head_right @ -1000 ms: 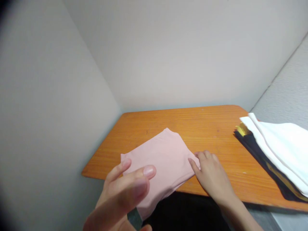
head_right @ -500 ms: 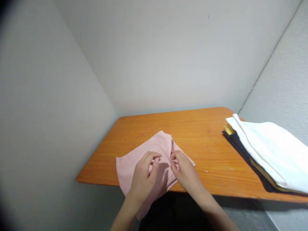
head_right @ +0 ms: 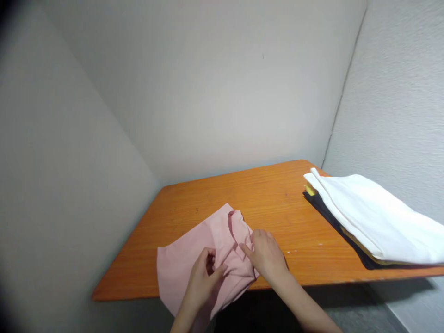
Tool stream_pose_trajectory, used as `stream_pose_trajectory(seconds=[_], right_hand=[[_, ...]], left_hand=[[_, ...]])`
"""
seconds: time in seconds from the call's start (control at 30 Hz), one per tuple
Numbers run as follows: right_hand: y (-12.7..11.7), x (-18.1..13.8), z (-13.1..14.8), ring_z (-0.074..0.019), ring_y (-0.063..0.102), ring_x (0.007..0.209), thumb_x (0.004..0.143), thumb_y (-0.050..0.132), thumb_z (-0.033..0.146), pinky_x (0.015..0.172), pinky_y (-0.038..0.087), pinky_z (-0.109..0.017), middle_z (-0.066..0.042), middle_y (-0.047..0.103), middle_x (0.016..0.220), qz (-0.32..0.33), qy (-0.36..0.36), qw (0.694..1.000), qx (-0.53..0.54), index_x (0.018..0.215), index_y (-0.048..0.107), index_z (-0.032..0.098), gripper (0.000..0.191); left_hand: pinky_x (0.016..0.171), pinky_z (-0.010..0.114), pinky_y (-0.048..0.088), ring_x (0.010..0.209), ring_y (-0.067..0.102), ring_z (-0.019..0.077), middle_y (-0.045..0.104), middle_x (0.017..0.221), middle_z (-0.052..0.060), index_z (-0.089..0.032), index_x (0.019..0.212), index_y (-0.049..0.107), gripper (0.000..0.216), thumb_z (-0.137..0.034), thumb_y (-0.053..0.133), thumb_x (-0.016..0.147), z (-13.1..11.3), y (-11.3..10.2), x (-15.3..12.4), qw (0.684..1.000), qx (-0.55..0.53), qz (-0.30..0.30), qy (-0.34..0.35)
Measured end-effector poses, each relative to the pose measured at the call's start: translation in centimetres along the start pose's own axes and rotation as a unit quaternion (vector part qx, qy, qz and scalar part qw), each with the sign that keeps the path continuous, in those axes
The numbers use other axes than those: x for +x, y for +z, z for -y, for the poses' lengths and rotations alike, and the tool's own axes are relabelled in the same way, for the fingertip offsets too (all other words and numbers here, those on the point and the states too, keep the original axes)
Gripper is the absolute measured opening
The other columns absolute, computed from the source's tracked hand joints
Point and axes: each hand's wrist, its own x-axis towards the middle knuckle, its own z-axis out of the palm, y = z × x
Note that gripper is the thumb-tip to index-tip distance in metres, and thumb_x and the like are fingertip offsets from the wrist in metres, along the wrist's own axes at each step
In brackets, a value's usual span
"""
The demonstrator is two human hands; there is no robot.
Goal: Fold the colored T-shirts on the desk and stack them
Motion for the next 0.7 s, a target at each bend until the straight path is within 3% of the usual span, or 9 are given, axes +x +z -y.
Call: stream_pose_trajectory(seconds=[0.13,0.27,0.43,0.57,0.63,0.7], right_hand=[[-0.3,0.6,-0.2,-0.0201,0.054,0.069,0.080,0.053,0.023,0.062,0.038,-0.029,-0.005,0.057,0.072,0.034,-0.017,0.993,0.116,0.070,0.047,0.021,0.012],[-2.8,0.7,-0.5,-0.0153,0.047,0.059,0.081,0.051,0.032,0.055,0.034,-0.025,0.002,0.049,0.064,0.045,-0.050,0.947,0.315,0.071,0.041,0.022,0.017],[-8.0,-1.3,0.0,-0.0139,0.047,0.064,0.085,0.056,0.041,0.059,0.038,-0.023,0.004,0.045,0.066,-0.013,-0.073,0.900,0.430,0.075,0.044,0.022,0.025],[-10.4,-5.1,-0.6,-0.0165,0.055,0.072,0.088,0.060,0.045,0.066,0.045,-0.025,0.001,0.055,0.076,-0.036,-0.042,0.867,0.495,0.086,0.049,0.023,0.025],[-11.0,-7.6,-1.7,-0.0189,0.058,0.076,0.088,0.060,0.048,0.067,0.047,-0.028,-0.001,0.058,0.082,-0.058,-0.017,0.858,0.511,0.090,0.049,0.025,0.026],[-11.5,-10.2,-3.1,-0.0206,0.059,0.075,0.089,0.058,0.052,0.061,0.047,-0.029,-0.004,0.059,0.084,-0.105,0.015,0.865,0.491,0.093,0.049,0.027,0.027]], left_hand=[[0.070,0.027,0.049,0.081,0.061,0.0186,0.062,0.085,0.003,-0.023,0.085,0.052,0.023,-0.043,0.062,0.080,-0.4,-0.7,-0.6,0.999,-0.047,-0.013,0.000],[0.073,0.028,0.052,0.087,0.065,0.0197,0.066,0.095,0.004,-0.023,0.096,0.051,0.031,-0.048,0.062,0.082,-2.3,-3.9,-2.2,0.975,-0.216,-0.042,-0.014],[0.072,0.026,0.052,0.087,0.065,0.0172,0.065,0.102,0.004,-0.022,0.102,0.053,0.037,-0.040,0.071,0.075,-5.5,-7.9,-5.6,0.925,-0.336,-0.179,0.000],[0.065,0.020,0.050,0.078,0.061,0.0131,0.062,0.094,-0.002,-0.026,0.103,0.052,0.041,-0.044,0.073,0.073,-6.1,-9.6,-9.0,0.890,-0.364,-0.274,0.014],[0.060,0.019,0.047,0.074,0.058,0.0128,0.060,0.089,-0.003,-0.027,0.104,0.051,0.040,-0.048,0.071,0.075,-5.9,-10.1,-11.0,0.897,-0.332,-0.293,0.017],[0.059,0.018,0.045,0.070,0.055,0.0125,0.056,0.082,-0.004,-0.025,0.097,0.053,0.031,-0.050,0.064,0.082,-5.6,-10.7,-13.2,0.924,-0.247,-0.289,0.037]])
